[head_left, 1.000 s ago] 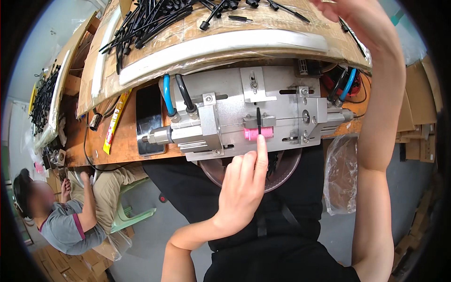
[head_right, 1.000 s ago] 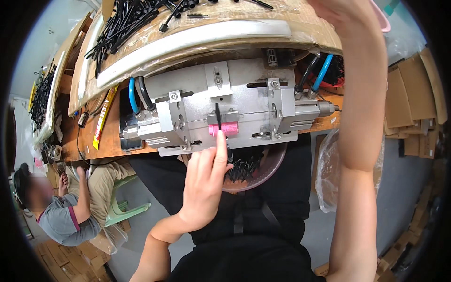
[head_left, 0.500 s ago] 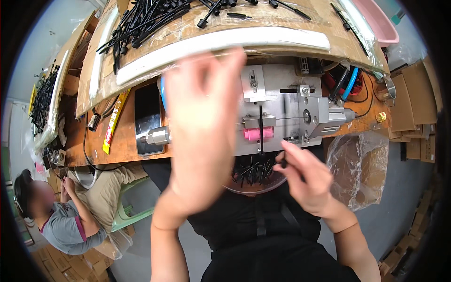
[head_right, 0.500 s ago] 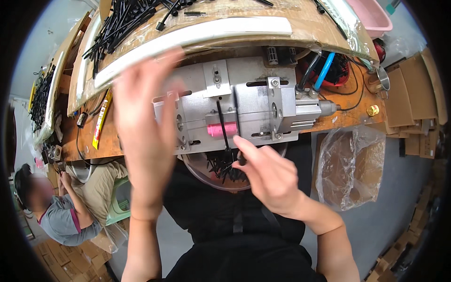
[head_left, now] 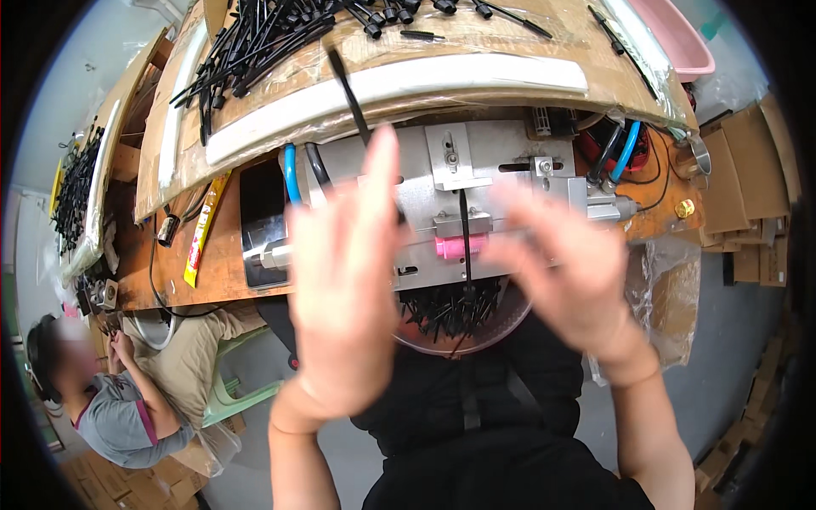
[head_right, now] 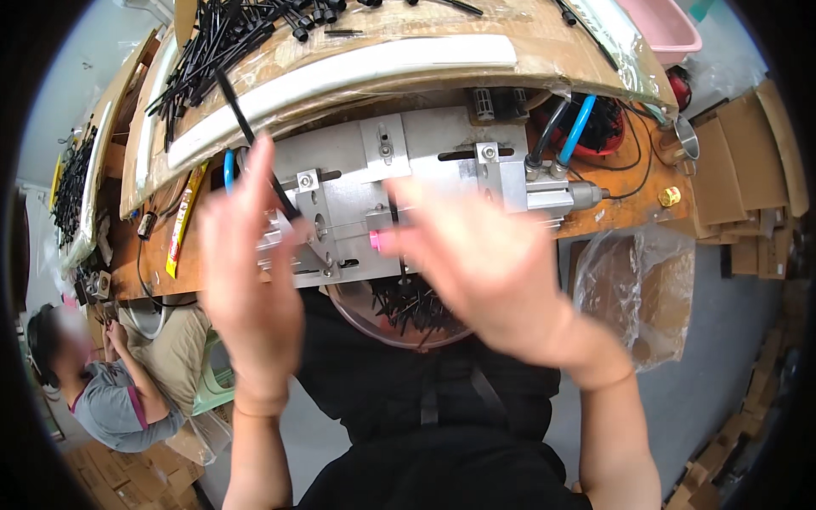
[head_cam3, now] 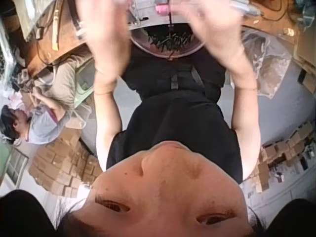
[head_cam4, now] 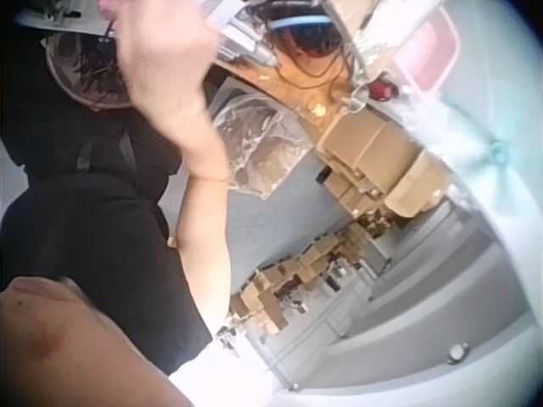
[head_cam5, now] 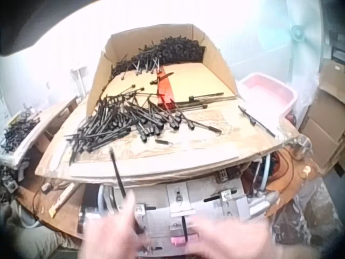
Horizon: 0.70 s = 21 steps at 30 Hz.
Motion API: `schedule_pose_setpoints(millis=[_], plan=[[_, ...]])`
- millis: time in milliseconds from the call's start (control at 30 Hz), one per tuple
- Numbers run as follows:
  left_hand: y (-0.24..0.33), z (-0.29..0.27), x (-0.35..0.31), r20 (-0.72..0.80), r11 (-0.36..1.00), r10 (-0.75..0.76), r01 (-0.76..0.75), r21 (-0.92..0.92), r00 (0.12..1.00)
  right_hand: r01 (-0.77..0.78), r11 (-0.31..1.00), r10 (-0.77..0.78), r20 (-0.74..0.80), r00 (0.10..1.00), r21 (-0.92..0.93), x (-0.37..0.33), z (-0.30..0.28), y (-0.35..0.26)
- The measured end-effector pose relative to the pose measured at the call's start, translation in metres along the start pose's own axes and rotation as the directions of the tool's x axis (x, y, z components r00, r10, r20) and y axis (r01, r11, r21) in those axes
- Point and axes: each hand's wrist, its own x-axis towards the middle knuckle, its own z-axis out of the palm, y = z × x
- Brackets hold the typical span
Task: The person repeatedly picks up black plastic cable ties from a cardboard box and inserts them into a pneumatic crimping machine. They operate the machine to attach a connector to each tie and then place the finished assembly into a pink bowl below.
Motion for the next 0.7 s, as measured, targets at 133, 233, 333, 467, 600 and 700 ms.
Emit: schedule_pose_setpoints(millis=[133, 233, 333, 467, 600, 700], plan=[[0.034, 0.017, -0.063, 0.27, 0.985, 0.052, -0.093, 0.143, 0.961, 0.087, 0.82, -0.198, -0.137, 0.971, -0.566, 0.101, -0.01, 0.065], [0.04, 0.037, -0.078, 0.365, 0.991, 0.033, -0.077, 0.107, 0.931, -0.03, 0.867, -0.022, -0.098, 0.995, -0.497, 0.136, -0.011, 0.076], [0.038, 0.044, -0.075, 0.406, 0.982, 0.02, -0.093, 0.161, 0.914, -0.042, 0.916, 0.035, -0.025, 0.999, -0.399, 0.159, -0.011, 0.093], [0.033, 0.041, -0.07, 0.46, 0.969, 0.047, -0.152, 0.194, 0.887, -0.183, 0.959, 0.165, -0.098, 0.981, -0.217, 0.141, -0.048, 0.061], [0.027, 0.027, -0.039, 0.463, 0.985, 0.077, -0.14, 0.105, 0.883, -0.191, 0.964, 0.143, -0.247, 0.958, -0.184, 0.117, -0.054, 0.055], [0.008, 0.033, 0.047, 0.142, 0.966, 0.243, -0.253, 0.051, 0.959, -0.192, 0.932, 0.157, -0.136, 0.978, -0.308, 0.125, -0.048, 0.058]])
